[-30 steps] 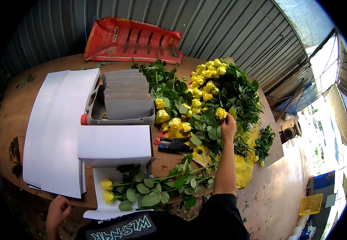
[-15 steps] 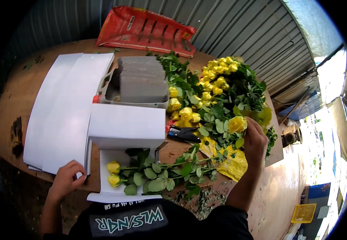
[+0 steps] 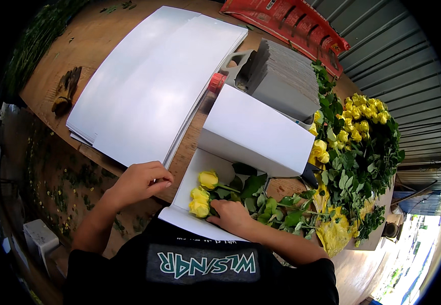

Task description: The person arranges yellow roses and green leaves into a white box. They repeatedly pick up flowers, place them into the box, and adjust the arrangement while handling white paper sheets on the table.

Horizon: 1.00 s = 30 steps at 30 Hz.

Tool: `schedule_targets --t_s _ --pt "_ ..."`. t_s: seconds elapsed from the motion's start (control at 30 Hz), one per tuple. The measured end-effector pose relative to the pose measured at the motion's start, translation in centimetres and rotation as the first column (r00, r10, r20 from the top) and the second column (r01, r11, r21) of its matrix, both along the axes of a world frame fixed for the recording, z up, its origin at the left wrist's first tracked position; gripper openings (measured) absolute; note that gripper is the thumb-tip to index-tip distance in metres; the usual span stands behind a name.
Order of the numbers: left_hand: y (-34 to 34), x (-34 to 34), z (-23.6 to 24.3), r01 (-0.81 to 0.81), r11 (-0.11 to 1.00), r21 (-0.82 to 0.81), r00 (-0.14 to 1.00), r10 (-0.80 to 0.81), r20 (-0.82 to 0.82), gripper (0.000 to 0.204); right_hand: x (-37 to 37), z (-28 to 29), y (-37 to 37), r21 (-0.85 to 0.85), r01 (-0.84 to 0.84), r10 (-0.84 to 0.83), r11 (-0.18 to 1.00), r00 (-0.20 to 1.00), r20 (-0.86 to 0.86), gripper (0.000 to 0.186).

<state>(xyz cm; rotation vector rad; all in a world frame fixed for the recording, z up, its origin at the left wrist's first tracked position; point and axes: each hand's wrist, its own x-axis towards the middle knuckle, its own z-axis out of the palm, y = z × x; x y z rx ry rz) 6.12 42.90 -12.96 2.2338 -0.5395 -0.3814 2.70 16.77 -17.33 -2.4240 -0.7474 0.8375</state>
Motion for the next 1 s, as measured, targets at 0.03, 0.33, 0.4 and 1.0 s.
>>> schedule_targets --t_s 0.03,0.33,0.4,1.0 --pt "0.5 -0.5 -0.3 -0.04 0.999 -0.024 0.999 0.039 -0.023 0.012 0.0 -0.3 0.2 -0.003 0.015 -0.015 1.0 0.999 -0.05 0.034" --pt "1.5 -3.5 -1.4 -0.258 0.965 -0.042 0.944 0.242 -0.226 0.011 -0.8 -1.0 0.8 -0.123 0.062 -0.058 0.99 0.998 0.034 0.05" --pt "0.8 -3.4 -1.7 -0.216 0.975 -0.055 0.964 0.204 -0.173 0.011 -0.6 -1.0 0.9 -0.171 0.031 -0.013 0.985 0.995 0.103 0.05" --pt "-4.7 -1.0 -7.5 0.401 0.905 0.141 0.91 -0.378 -0.169 0.045 1.2 0.8 -0.4 0.012 0.16 -0.145 0.987 0.858 0.492 0.033"
